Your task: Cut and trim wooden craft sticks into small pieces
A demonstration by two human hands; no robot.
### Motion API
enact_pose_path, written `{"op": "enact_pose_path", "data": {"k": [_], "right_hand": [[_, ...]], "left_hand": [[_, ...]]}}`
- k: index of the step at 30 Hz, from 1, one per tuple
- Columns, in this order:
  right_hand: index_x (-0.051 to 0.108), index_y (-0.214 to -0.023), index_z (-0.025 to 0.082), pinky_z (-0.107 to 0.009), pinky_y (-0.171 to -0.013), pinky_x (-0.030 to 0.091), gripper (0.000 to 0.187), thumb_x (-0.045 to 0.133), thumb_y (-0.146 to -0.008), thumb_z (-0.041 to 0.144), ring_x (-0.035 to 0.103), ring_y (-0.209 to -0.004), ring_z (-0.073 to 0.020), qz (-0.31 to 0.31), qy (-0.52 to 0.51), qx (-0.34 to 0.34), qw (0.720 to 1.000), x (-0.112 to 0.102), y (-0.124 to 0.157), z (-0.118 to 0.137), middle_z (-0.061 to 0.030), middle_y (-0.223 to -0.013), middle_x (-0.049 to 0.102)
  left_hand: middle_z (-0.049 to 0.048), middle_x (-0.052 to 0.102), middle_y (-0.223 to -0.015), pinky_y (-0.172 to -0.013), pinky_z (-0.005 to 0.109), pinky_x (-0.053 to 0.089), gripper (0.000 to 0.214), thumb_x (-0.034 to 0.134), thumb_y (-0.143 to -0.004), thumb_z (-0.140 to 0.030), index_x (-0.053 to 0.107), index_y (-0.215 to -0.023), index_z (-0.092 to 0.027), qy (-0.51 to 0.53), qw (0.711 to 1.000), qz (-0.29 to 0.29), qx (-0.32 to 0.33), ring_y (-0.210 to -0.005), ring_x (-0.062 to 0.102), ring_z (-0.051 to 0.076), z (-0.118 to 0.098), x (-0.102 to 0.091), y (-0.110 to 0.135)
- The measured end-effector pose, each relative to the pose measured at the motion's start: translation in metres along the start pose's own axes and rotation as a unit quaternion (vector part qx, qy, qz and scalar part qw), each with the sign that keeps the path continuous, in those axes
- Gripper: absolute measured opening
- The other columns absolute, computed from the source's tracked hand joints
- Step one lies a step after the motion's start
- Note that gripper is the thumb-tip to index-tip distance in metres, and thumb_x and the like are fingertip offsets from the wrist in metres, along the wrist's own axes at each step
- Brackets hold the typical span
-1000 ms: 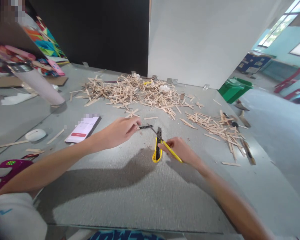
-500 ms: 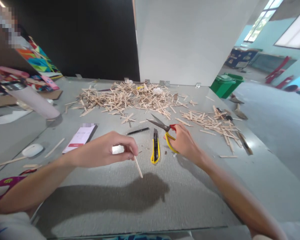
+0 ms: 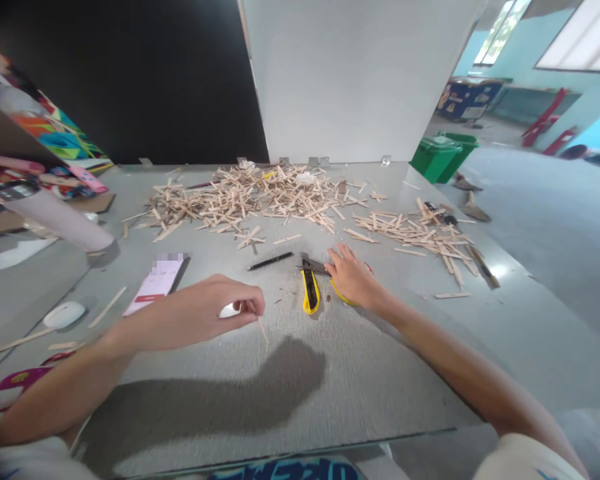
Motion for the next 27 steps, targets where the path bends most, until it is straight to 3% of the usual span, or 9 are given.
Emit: {"op": "enact_pose_path", "data": {"k": [4, 6, 8, 11, 13, 15, 18, 21, 27], "right_hand": [[0.067, -0.146, 0.013, -0.055, -0.122, 0.049, 0.042, 0.046, -0.113, 0.027, 0.061, -0.144, -0.0388, -0.049, -0.010, 0.009, 0.999, 0.027, -0.005, -0.011, -0.0243, -0.157, 0.062], [0.069, -0.142, 0.013, -0.055, -0.122, 0.050, 0.039, 0.046, -0.113, 0.026, 0.062, -0.143, -0.0379, -0.053, -0.014, 0.005, 0.998, 0.028, -0.005, -0.012, -0.0241, -0.153, 0.065], [0.069, -0.140, 0.012, -0.058, -0.124, 0.048, 0.038, 0.047, -0.112, 0.024, 0.058, -0.148, -0.0395, -0.074, -0.018, -0.004, 0.997, 0.022, -0.004, -0.009, -0.0250, -0.156, 0.063], [0.068, -0.143, 0.017, -0.059, -0.124, 0.048, 0.037, 0.047, -0.113, 0.023, 0.059, -0.148, -0.0371, -0.119, -0.079, -0.083, 0.986, 0.002, 0.004, 0.012, -0.0213, -0.155, 0.066], [0.063, -0.149, 0.025, -0.047, -0.112, 0.058, 0.037, 0.050, -0.115, 0.026, 0.072, -0.132, -0.0288, -0.104, -0.176, -0.156, 0.966, -0.009, 0.011, 0.032, -0.0145, -0.146, 0.072], [0.065, -0.145, 0.026, -0.035, -0.092, 0.064, 0.032, 0.053, -0.115, 0.027, 0.080, -0.102, -0.0210, -0.083, -0.270, -0.184, 0.941, -0.018, 0.018, 0.050, -0.0093, -0.127, 0.080], [0.071, -0.132, 0.024, -0.028, -0.076, 0.061, 0.024, 0.057, -0.112, 0.027, 0.076, -0.081, -0.0159, -0.037, -0.335, -0.172, 0.926, -0.022, 0.025, 0.068, -0.0048, -0.106, 0.082], [0.067, -0.136, 0.023, -0.026, -0.068, 0.058, 0.028, 0.061, -0.109, 0.028, 0.071, -0.071, -0.0149, -0.032, -0.347, -0.121, 0.929, -0.022, 0.029, 0.073, -0.0033, -0.096, 0.081], [0.074, -0.121, 0.023, -0.028, -0.067, 0.055, 0.021, 0.057, -0.111, 0.030, 0.072, -0.070, -0.0170, -0.054, -0.319, -0.111, 0.940, -0.031, 0.030, 0.071, -0.0040, -0.088, 0.080]], "left_hand": [[-0.0012, 0.075, -0.082, -0.073, 0.031, 0.041, 0.016, 0.056, -0.106, -0.025, 0.068, -0.096, -0.023, -0.048, 0.984, -0.137, -0.105, -0.075, 0.068, 0.019, 0.015, -0.008, -0.006], [-0.0009, 0.075, -0.083, -0.072, 0.031, 0.042, 0.013, 0.057, -0.103, -0.024, 0.066, -0.093, -0.023, -0.050, 0.971, -0.201, -0.119, -0.075, 0.068, 0.018, 0.019, -0.017, -0.007], [-0.0008, 0.076, -0.085, -0.073, 0.030, 0.043, 0.011, 0.059, -0.101, -0.023, 0.062, -0.090, -0.023, -0.027, 0.967, -0.228, -0.111, -0.078, 0.070, 0.018, 0.021, -0.020, -0.011], [-0.0016, 0.077, -0.083, -0.070, 0.029, 0.043, 0.011, 0.059, -0.102, -0.026, 0.059, -0.091, -0.023, 0.029, 0.974, -0.205, -0.093, -0.071, 0.067, 0.016, 0.021, -0.013, -0.019], [-0.0030, 0.075, -0.078, -0.066, 0.029, 0.042, 0.012, 0.057, -0.104, -0.030, 0.057, -0.094, -0.024, 0.055, 0.979, -0.176, -0.090, -0.062, 0.062, 0.015, 0.021, -0.004, -0.024], [-0.0034, 0.075, -0.076, -0.062, 0.028, 0.040, 0.013, 0.055, -0.106, -0.033, 0.055, -0.096, -0.024, 0.066, 0.980, -0.164, -0.094, -0.057, 0.059, 0.014, 0.022, 0.004, -0.028], [-0.0004, 0.082, -0.087, -0.061, 0.026, 0.043, 0.012, 0.054, -0.107, -0.035, 0.054, -0.101, -0.024, 0.109, 0.978, -0.151, -0.093, -0.062, 0.066, 0.014, 0.026, 0.009, -0.032], [0.0044, 0.084, -0.097, -0.056, 0.024, 0.044, 0.013, 0.055, -0.106, -0.034, 0.060, -0.105, -0.022, 0.177, 0.974, -0.118, -0.082, -0.068, 0.073, 0.016, 0.029, 0.011, -0.037], [0.0081, 0.085, -0.097, -0.055, 0.024, 0.045, 0.020, 0.057, -0.107, -0.035, 0.067, -0.104, -0.018, 0.229, 0.968, -0.082, -0.059, -0.067, 0.074, 0.015, 0.029, 0.011, -0.042]]}}
Point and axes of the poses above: each hand's wrist, its own y-axis away from the middle knuckle, its own x-axis out of the palm, z = x × y, the point moved 4 cm from there along -y, towards the middle knuckle
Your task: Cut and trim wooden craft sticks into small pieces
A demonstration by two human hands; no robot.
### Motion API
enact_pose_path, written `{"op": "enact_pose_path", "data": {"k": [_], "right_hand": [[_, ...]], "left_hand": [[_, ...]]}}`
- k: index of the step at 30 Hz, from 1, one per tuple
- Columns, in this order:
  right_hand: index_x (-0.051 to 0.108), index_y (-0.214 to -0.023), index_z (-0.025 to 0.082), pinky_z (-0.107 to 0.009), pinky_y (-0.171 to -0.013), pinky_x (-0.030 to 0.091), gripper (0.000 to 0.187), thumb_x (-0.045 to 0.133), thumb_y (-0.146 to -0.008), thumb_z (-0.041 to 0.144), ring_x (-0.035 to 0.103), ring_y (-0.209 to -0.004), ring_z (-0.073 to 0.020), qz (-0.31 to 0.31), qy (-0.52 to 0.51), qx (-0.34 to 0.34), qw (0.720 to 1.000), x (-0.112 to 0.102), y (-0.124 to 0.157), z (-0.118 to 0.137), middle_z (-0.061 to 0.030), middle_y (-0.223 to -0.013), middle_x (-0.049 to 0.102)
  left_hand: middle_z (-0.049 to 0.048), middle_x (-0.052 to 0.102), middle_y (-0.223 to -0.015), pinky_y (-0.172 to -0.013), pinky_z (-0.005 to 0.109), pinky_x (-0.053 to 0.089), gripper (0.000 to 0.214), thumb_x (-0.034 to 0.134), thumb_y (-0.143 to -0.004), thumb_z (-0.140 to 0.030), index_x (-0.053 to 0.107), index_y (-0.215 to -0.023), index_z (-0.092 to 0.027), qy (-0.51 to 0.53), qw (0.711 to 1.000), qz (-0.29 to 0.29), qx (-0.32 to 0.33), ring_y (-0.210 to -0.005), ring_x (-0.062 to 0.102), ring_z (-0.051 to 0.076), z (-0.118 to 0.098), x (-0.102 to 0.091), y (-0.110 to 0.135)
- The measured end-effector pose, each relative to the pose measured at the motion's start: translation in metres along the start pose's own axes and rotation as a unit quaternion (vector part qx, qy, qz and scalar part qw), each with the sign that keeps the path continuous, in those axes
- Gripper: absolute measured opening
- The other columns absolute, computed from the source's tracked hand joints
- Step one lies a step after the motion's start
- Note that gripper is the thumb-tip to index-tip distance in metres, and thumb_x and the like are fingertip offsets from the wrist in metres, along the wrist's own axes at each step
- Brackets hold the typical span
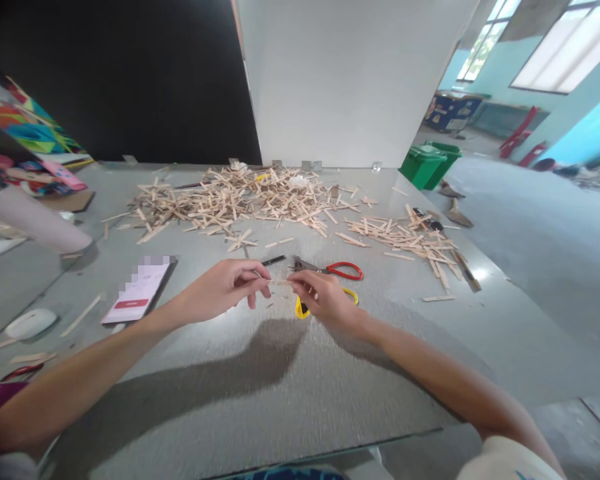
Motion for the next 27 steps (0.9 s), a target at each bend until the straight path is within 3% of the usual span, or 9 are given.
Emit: {"op": "enact_pose_path", "data": {"k": [6, 11, 14, 16, 18, 20, 22, 25, 27], "right_hand": [[0.077, -0.107, 0.022, -0.028, -0.066, 0.053, 0.020, 0.058, -0.110, 0.028, 0.069, -0.067, -0.0165, 0.012, 0.002, 0.003, 1.000, -0.002, 0.000, 0.002, -0.0038, -0.083, 0.079], [0.077, -0.101, 0.020, -0.027, -0.063, 0.048, 0.020, 0.059, -0.106, 0.025, 0.065, -0.062, -0.0152, 0.019, 0.039, 0.027, 0.999, 0.002, -0.005, -0.018, -0.0019, -0.077, 0.077], [0.080, -0.102, 0.020, -0.028, -0.064, 0.052, 0.023, 0.059, -0.107, 0.029, 0.067, -0.062, -0.0160, -0.005, 0.095, 0.038, 0.995, -0.014, -0.012, -0.029, -0.0034, -0.080, 0.080], [0.082, -0.105, 0.021, -0.032, -0.067, 0.058, 0.025, 0.060, -0.107, 0.032, 0.074, -0.069, -0.0198, -0.077, 0.131, 0.024, 0.988, -0.042, -0.018, -0.026, -0.0072, -0.090, 0.084], [0.084, -0.116, 0.022, -0.039, -0.076, 0.065, 0.028, 0.060, -0.109, 0.035, 0.080, -0.080, -0.0240, -0.197, 0.167, 0.006, 0.966, -0.080, -0.024, -0.012, -0.0095, -0.102, 0.086], [0.084, -0.121, 0.025, -0.047, -0.089, 0.067, 0.028, 0.062, -0.111, 0.038, 0.082, -0.088, -0.0265, -0.318, 0.215, -0.045, 0.922, -0.114, -0.030, 0.008, -0.0086, -0.103, 0.086], [0.084, -0.127, 0.027, -0.051, -0.099, 0.066, 0.028, 0.063, -0.111, 0.038, 0.083, -0.099, -0.0278, -0.390, 0.244, -0.104, 0.882, -0.132, -0.039, 0.023, -0.0079, -0.109, 0.086], [0.085, -0.125, 0.024, -0.052, -0.111, 0.060, 0.031, 0.061, -0.112, 0.038, 0.081, -0.113, -0.0308, -0.362, 0.276, -0.101, 0.885, -0.118, -0.063, 0.008, -0.0111, -0.116, 0.086], [0.084, -0.130, 0.022, -0.052, -0.114, 0.057, 0.038, 0.052, -0.114, 0.034, 0.079, -0.121, -0.0319, -0.240, 0.276, -0.067, 0.928, -0.085, -0.082, -0.024, -0.0139, -0.124, 0.085]], "left_hand": [[0.0088, 0.085, -0.096, -0.069, 0.029, 0.053, 0.023, 0.052, -0.108, -0.033, 0.068, -0.106, -0.017, -0.014, 1.000, 0.024, -0.005, -0.074, 0.078, 0.018, 0.004, 0.007, -0.004], [0.0115, 0.084, -0.103, -0.083, 0.037, 0.054, 0.025, 0.053, -0.109, -0.034, 0.066, -0.122, -0.017, -0.148, 0.988, -0.045, -0.009, -0.093, 0.079, 0.026, 0.021, 0.011, -0.009], [0.0144, 0.082, -0.106, -0.088, 0.042, 0.055, 0.033, 0.049, -0.111, -0.033, 0.061, -0.135, -0.013, -0.233, 0.971, -0.059, -0.003, -0.099, 0.078, 0.030, 0.034, 0.013, -0.009], [0.0145, 0.081, -0.107, -0.088, 0.042, 0.055, 0.031, 0.047, -0.112, -0.032, 0.062, -0.133, -0.014, -0.269, 0.962, -0.056, 0.007, -0.099, 0.078, 0.030, 0.043, 0.015, -0.010], [0.0163, 0.079, -0.113, -0.092, 0.044, 0.056, 0.029, 0.046, -0.112, -0.029, 0.064, -0.130, -0.015, -0.289, 0.955, -0.067, 0.017, -0.105, 0.077, 0.031, 0.053, 0.017, -0.012], [0.0201, 0.076, -0.121, -0.097, 0.048, 0.056, 0.030, 0.042, -0.112, -0.025, 0.063, -0.130, -0.014, -0.297, 0.951, -0.082, 0.024, -0.115, 0.073, 0.034, 0.064, 0.021, -0.015], [0.0203, 0.074, -0.120, -0.099, 0.050, 0.055, 0.029, 0.041, -0.112, -0.023, 0.064, -0.125, -0.013, -0.295, 0.951, -0.082, 0.038, -0.116, 0.070, 0.034, 0.074, 0.029, -0.019], [0.0142, 0.072, -0.116, -0.100, 0.045, 0.056, 0.018, 0.048, -0.108, -0.020, 0.066, -0.111, -0.017, -0.291, 0.952, -0.054, 0.076, -0.113, 0.067, 0.029, 0.082, 0.044, -0.021], [0.0135, 0.070, -0.119, -0.102, 0.043, 0.054, 0.017, 0.049, -0.106, -0.015, 0.065, -0.108, -0.017, -0.295, 0.950, -0.041, 0.096, -0.116, 0.064, 0.029, 0.085, 0.050, -0.018]]}}
Point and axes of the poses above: each hand's wrist, its own y-axis away from the middle knuckle, its own x-axis out of the palm, z = x × y, the point moved 4 cm from there along -y, towards the middle knuckle
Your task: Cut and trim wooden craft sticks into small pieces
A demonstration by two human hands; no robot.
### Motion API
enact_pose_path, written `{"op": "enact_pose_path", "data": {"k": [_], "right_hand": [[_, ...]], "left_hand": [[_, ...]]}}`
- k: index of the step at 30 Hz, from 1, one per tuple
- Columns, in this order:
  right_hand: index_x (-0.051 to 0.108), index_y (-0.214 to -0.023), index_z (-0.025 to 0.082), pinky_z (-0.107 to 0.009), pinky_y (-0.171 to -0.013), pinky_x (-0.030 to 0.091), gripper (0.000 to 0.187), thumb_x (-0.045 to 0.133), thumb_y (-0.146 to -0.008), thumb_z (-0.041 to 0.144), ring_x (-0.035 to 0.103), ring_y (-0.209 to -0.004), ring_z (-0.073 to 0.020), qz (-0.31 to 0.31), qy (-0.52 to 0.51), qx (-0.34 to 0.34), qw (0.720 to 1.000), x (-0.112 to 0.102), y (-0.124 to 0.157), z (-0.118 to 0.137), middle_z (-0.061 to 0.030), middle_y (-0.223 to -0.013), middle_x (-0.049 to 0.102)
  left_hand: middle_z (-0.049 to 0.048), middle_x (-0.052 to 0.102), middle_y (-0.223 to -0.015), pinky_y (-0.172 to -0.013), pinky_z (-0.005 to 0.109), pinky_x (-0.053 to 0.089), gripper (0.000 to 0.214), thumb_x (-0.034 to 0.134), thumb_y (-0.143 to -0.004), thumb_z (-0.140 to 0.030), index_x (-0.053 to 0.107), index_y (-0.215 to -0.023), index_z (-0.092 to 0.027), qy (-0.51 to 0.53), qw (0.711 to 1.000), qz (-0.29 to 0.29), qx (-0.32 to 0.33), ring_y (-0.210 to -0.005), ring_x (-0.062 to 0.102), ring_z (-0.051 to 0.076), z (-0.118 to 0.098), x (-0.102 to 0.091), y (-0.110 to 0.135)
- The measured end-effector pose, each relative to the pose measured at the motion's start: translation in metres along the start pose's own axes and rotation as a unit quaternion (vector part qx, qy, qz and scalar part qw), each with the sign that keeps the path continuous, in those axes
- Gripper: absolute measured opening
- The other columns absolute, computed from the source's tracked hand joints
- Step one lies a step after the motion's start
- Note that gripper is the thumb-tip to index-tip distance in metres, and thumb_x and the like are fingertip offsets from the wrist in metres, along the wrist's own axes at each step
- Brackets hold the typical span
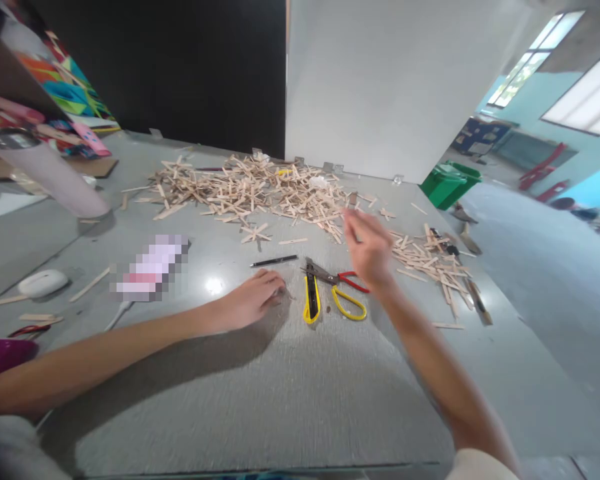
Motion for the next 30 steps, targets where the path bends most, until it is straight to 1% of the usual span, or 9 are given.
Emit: {"op": "enact_pose_path", "data": {"k": [1, 3, 5, 7, 11, 15, 21, 25, 30], "right_hand": [[0.083, -0.134, 0.022, -0.053, -0.117, 0.055, 0.042, 0.047, -0.114, 0.030, 0.077, -0.127, -0.0324, 0.101, -0.009, -0.006, 0.995, 0.029, 0.008, -0.005, -0.0140, -0.127, 0.084], [0.077, -0.145, 0.021, -0.060, -0.127, 0.045, 0.046, 0.046, -0.112, 0.024, 0.066, -0.145, -0.0345, 0.303, -0.022, -0.027, 0.952, 0.082, 0.030, -0.013, -0.0142, -0.136, 0.082], [0.076, -0.147, 0.021, -0.059, -0.127, 0.046, 0.045, 0.052, -0.109, 0.025, 0.062, -0.150, -0.0350, 0.358, -0.032, -0.036, 0.933, 0.109, 0.048, -0.020, -0.0135, -0.146, 0.078], [0.073, -0.151, 0.019, -0.058, -0.128, 0.045, 0.048, 0.053, -0.108, 0.027, 0.057, -0.155, -0.0354, 0.368, -0.034, -0.033, 0.929, 0.119, 0.058, -0.025, -0.0145, -0.156, 0.071], [0.066, -0.158, 0.017, -0.053, -0.133, 0.039, 0.051, 0.046, -0.112, 0.029, 0.051, -0.160, -0.0321, 0.348, -0.020, -0.010, 0.937, 0.112, 0.061, -0.034, -0.0150, -0.164, 0.063], [0.076, -0.144, 0.016, -0.046, -0.129, 0.044, 0.047, 0.043, -0.113, 0.029, 0.065, -0.144, -0.0297, 0.325, 0.015, 0.036, 0.945, 0.096, 0.054, -0.058, -0.0160, -0.149, 0.074], [0.061, -0.156, 0.001, -0.064, -0.127, 0.036, 0.057, 0.053, -0.103, 0.017, 0.046, -0.157, -0.0461, 0.261, 0.130, 0.162, 0.943, 0.053, 0.050, -0.131, -0.0339, -0.169, 0.049], [0.079, -0.122, 0.006, -0.050, -0.109, 0.050, 0.035, 0.053, -0.102, 0.017, 0.069, -0.123, -0.0383, 0.283, 0.155, 0.203, 0.924, 0.038, 0.057, -0.165, -0.0283, -0.131, 0.076], [0.081, -0.106, 0.012, -0.040, -0.094, 0.052, 0.027, 0.057, -0.100, 0.020, 0.070, -0.099, -0.0304, 0.271, 0.165, 0.237, 0.918, 0.030, 0.062, -0.174, -0.0187, -0.104, 0.081]], "left_hand": [[0.0139, 0.069, -0.120, -0.103, 0.044, 0.053, 0.019, 0.047, -0.106, -0.013, 0.065, -0.109, -0.017, -0.004, 1.000, 0.001, 0.007, -0.118, 0.062, 0.030, -0.001, 0.001, 0.002], [0.0144, 0.067, -0.122, -0.104, 0.044, 0.052, 0.023, 0.045, -0.104, -0.008, 0.065, -0.114, -0.016, -0.009, 1.000, 0.002, 0.013, -0.119, 0.060, 0.030, -0.002, 0.001, 0.005], [0.0144, 0.067, -0.124, -0.105, 0.044, 0.050, 0.029, 0.045, -0.102, -0.004, 0.064, -0.120, -0.016, -0.020, 1.000, 0.006, 0.018, -0.121, 0.060, 0.030, -0.002, 0.001, 0.007], [0.0154, 0.066, -0.127, -0.106, 0.044, 0.050, 0.031, 0.044, -0.101, -0.002, 0.063, -0.123, -0.014, -0.044, 0.999, 0.016, 0.023, -0.122, 0.060, 0.031, -0.004, 0.002, 0.007], [0.0180, 0.066, -0.130, -0.105, 0.047, 0.050, 0.031, 0.044, -0.101, -0.002, 0.063, -0.123, -0.012, -0.097, 0.995, 0.023, 0.023, -0.121, 0.061, 0.034, -0.007, 0.002, 0.006], [0.0192, 0.065, -0.141, -0.103, 0.047, 0.050, 0.046, 0.052, -0.092, 0.003, 0.060, -0.135, -0.013, -0.155, 0.985, 0.059, 0.049, -0.127, 0.062, 0.036, -0.010, 0.001, 0.008], [0.0222, 0.061, -0.151, -0.105, 0.046, 0.048, 0.067, 0.062, -0.081, 0.006, 0.054, -0.145, -0.013, -0.185, 0.977, 0.086, 0.060, -0.134, 0.059, 0.039, -0.013, -0.001, 0.011], [0.0219, 0.063, -0.149, -0.102, 0.046, 0.048, 0.070, 0.063, -0.077, 0.007, 0.054, -0.143, -0.013, -0.194, 0.975, 0.092, 0.050, -0.131, 0.060, 0.039, -0.018, -0.002, 0.009], [0.0242, 0.061, -0.151, -0.098, 0.047, 0.049, 0.069, 0.063, -0.077, 0.009, 0.055, -0.143, -0.011, -0.214, 0.969, 0.117, 0.039, -0.131, 0.059, 0.040, -0.022, -0.004, 0.008]]}}
Point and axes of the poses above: each hand's wrist, its own y-axis away from the middle knuckle, its own x-axis out of the palm, z = x × y, the point moved 4 cm from there along -y, towards the middle knuckle
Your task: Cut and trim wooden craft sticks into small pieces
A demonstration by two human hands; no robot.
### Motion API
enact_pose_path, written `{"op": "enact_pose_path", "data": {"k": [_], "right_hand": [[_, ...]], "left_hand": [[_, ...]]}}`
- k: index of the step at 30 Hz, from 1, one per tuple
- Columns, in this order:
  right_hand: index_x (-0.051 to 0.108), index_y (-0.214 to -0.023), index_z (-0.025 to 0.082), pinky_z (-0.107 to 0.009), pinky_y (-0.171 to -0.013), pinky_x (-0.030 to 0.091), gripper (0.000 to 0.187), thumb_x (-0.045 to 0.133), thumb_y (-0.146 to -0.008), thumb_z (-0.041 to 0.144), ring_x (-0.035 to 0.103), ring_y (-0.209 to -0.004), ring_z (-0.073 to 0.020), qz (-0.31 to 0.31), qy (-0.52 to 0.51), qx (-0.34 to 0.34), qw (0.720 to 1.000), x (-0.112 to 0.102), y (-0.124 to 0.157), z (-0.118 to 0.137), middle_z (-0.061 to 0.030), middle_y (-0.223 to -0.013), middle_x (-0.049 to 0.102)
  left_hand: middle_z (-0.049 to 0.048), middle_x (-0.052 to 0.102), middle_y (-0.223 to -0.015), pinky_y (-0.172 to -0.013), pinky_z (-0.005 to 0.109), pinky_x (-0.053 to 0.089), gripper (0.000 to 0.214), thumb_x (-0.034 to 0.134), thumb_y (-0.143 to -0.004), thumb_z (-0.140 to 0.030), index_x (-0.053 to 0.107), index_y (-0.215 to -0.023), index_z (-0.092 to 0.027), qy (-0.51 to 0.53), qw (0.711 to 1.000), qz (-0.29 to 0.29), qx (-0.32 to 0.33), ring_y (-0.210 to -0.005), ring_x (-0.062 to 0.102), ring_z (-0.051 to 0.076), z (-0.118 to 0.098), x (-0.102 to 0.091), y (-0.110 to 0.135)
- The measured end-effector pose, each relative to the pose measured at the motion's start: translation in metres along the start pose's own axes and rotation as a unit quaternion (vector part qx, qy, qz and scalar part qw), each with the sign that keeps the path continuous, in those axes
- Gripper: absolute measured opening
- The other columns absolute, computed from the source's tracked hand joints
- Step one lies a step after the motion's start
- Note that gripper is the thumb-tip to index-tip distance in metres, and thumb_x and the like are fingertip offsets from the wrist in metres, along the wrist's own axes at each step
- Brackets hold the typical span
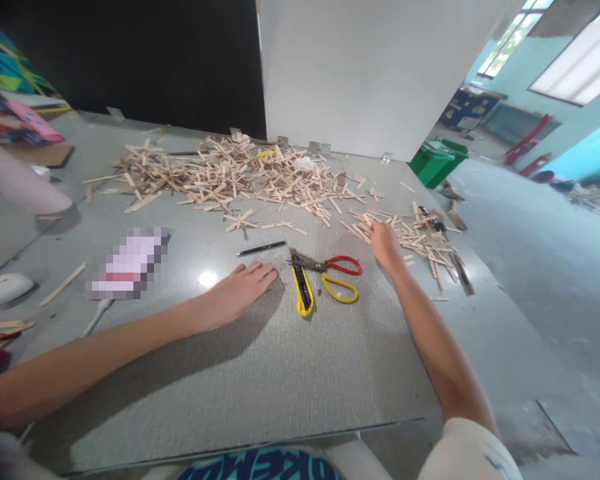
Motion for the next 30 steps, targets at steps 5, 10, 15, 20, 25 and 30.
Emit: {"op": "enact_pose_path", "data": {"k": [5, 10, 15, 20, 25, 30], "right_hand": [[0.083, -0.111, 0.009, -0.043, -0.097, 0.051, 0.031, 0.057, -0.101, 0.022, 0.071, -0.102, -0.0327, -0.037, -0.024, 0.013, 0.999, -0.016, 0.006, 0.008, -0.0231, -0.106, 0.082], [0.081, -0.127, 0.009, -0.043, -0.099, 0.054, 0.039, 0.052, -0.102, 0.017, 0.076, -0.100, -0.0320, -0.069, -0.082, -0.068, 0.992, -0.033, 0.021, 0.048, -0.0191, -0.109, 0.084], [0.087, -0.107, 0.019, -0.035, -0.089, 0.058, 0.021, 0.067, -0.102, 0.023, 0.077, -0.087, -0.0242, 0.024, -0.168, -0.239, 0.956, -0.037, 0.070, 0.132, -0.0086, -0.101, 0.086], [0.083, -0.111, 0.021, -0.031, -0.087, 0.056, 0.018, 0.064, -0.109, 0.022, 0.076, -0.090, -0.0209, 0.115, -0.259, -0.379, 0.881, -0.043, 0.130, 0.202, -0.0071, -0.103, 0.084], [0.080, -0.119, 0.019, -0.039, -0.098, 0.058, 0.018, 0.066, -0.107, 0.017, 0.077, -0.107, -0.0260, 0.124, -0.203, -0.376, 0.895, -0.022, 0.143, 0.207, -0.0114, -0.117, 0.082], [0.072, -0.139, 0.021, -0.054, -0.119, 0.053, 0.037, 0.064, -0.104, 0.014, 0.065, -0.135, -0.0337, 0.109, -0.106, -0.367, 0.917, 0.001, 0.140, 0.186, -0.0175, -0.146, 0.069]], "left_hand": [[0.0228, 0.061, -0.154, -0.100, 0.046, 0.049, 0.067, 0.062, -0.081, 0.009, 0.056, -0.144, -0.014, 0.015, 1.000, -0.010, -0.004, -0.135, 0.059, 0.039, 0.002, -0.003, 0.002], [0.0217, 0.061, -0.155, -0.099, 0.046, 0.054, 0.069, 0.059, -0.081, 0.013, 0.057, -0.145, -0.012, 0.016, 1.000, 0.023, -0.012, -0.138, 0.061, 0.040, 0.008, -0.006, 0.005], [0.0228, 0.061, -0.155, -0.101, 0.047, 0.058, 0.056, 0.052, -0.104, -0.005, 0.047, -0.160, -0.010, 0.087, 0.985, -0.077, -0.124, -0.130, 0.069, 0.038, 0.022, -0.024, 0.003], [0.0136, 0.076, -0.139, -0.099, 0.041, 0.057, 0.035, 0.050, -0.115, -0.029, 0.065, -0.145, -0.019, 0.184, 0.971, -0.103, -0.109, -0.121, 0.077, 0.032, 0.020, -0.032, 0.000], [0.0109, 0.084, -0.108, -0.088, 0.036, 0.054, 0.029, 0.052, -0.114, -0.026, 0.079, -0.107, -0.019, 0.161, 0.978, -0.076, -0.110, -0.106, 0.079, 0.029, 0.026, -0.024, 0.005], [0.0133, 0.081, -0.098, -0.077, 0.036, 0.050, 0.037, 0.044, -0.115, -0.025, 0.076, -0.098, -0.018, 0.140, 0.972, -0.086, -0.167, -0.090, 0.078, 0.028, 0.039, -0.023, 0.013]]}}
Point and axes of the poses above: each hand's wrist, its own y-axis away from the middle knuckle, its own x-axis out of the palm, z = x × y, the point moved 4 cm from there along -y, towards the middle knuckle
